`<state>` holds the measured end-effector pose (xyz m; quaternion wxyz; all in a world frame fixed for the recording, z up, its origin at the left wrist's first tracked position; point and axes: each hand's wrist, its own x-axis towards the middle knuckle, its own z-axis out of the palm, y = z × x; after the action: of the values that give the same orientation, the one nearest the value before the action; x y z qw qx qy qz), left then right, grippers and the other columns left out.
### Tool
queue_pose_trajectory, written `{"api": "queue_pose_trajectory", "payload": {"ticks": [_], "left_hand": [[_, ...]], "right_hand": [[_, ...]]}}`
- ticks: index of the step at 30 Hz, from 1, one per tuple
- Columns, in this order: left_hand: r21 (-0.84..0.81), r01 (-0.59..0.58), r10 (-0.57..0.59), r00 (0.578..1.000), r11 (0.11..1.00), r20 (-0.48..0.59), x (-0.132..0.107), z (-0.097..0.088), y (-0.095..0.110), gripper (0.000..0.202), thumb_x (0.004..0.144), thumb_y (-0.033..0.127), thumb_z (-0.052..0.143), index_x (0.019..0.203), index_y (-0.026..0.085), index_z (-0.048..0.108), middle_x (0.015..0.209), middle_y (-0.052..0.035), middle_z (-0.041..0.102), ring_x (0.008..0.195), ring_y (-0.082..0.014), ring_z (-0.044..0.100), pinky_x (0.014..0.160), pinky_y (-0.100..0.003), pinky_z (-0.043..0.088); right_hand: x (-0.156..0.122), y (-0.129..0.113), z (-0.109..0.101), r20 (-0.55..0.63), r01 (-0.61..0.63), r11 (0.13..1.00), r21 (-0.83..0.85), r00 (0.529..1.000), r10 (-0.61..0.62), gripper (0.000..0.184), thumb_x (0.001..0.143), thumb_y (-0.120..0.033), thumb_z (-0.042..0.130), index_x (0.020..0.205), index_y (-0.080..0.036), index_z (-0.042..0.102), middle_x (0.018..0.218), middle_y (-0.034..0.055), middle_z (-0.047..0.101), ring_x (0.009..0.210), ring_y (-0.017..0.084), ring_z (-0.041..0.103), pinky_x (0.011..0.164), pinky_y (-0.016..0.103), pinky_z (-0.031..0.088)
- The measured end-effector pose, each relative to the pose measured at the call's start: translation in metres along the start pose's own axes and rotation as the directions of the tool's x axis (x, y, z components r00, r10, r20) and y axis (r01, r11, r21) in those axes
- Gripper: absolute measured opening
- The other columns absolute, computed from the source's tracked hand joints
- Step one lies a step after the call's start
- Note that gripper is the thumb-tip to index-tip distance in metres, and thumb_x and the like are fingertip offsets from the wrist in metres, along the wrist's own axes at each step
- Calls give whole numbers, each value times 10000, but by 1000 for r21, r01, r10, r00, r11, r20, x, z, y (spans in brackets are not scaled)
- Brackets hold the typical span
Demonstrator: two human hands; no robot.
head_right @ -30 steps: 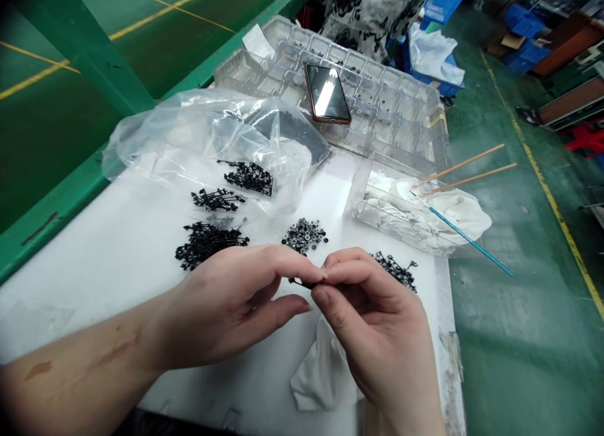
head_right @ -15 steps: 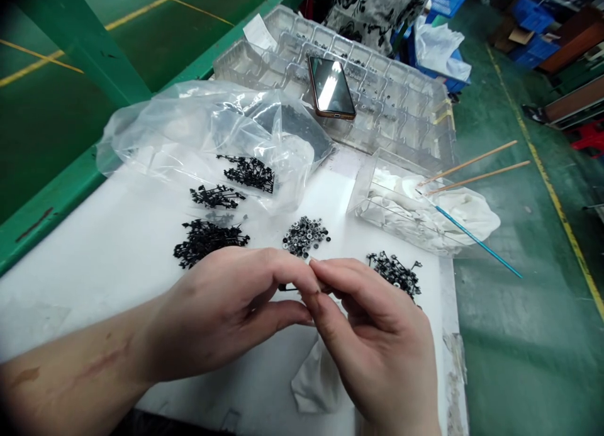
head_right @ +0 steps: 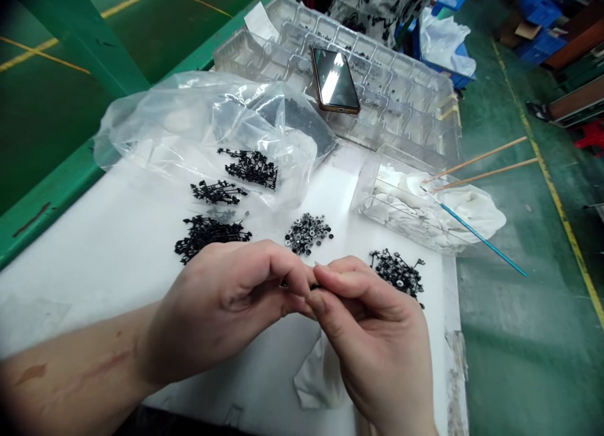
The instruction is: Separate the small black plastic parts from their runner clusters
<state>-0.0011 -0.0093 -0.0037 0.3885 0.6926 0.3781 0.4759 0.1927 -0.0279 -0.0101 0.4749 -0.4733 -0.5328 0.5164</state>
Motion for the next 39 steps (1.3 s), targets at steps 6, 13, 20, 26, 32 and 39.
{"api": "queue_pose_trajectory", "payload": {"ticks": [6,13,20,26,32,39], "left_hand": [[-28,35,-36,999,999,-26,-3,3,-2,140,951,197,816,1029,246,710,921,35,822,738,-143,787,721,-256,698],[-96,-32,30,999,995,-19,0,-3,-4,170,1014,145,729,1176,194,714,1071,-1,838,898,-109,810,835,-173,669],[-9,-156,156,986,988,-53,-1,0,-5,189,1033,92,664,1177,213,688,1098,1,843,941,-124,804,876,-229,652],[113,-191,201,975,975,-92,-2,2,-11,149,1051,146,658,1188,199,684,1050,-14,836,907,-137,800,816,-240,643],[197,-173,193,977,965,-88,0,2,-11,110,1066,168,654,1175,180,656,1027,-25,799,913,-140,761,818,-265,618],[162,-156,160,987,974,-12,6,-2,-10,127,1030,127,693,1147,162,658,1067,-38,738,993,-146,699,834,-266,582]], "right_hand": [[-1,7,-5,-6,-2,998,67,1000,3,272,932,-118,763,1106,-324,803,1033,31,758,951,170,749,721,258,647],[2,5,0,-73,167,985,-37,983,-169,274,897,-100,799,1083,-301,800,1080,29,783,987,178,762,803,284,670],[0,-2,9,-117,275,928,-253,943,-312,289,868,-74,811,1066,-285,819,1078,37,800,981,198,761,793,304,662],[0,-2,7,-110,322,834,-448,906,-408,236,860,-142,840,1051,-278,817,1088,63,802,978,259,769,847,422,671],[0,1,6,-73,335,819,-467,908,-413,222,884,-170,824,1083,-257,778,1178,87,770,1056,271,751,935,455,641],[1,3,15,-147,383,838,-388,872,-466,170,924,-84,705,1019,-224,711,1008,58,716,936,199,690,826,352,577]]}}
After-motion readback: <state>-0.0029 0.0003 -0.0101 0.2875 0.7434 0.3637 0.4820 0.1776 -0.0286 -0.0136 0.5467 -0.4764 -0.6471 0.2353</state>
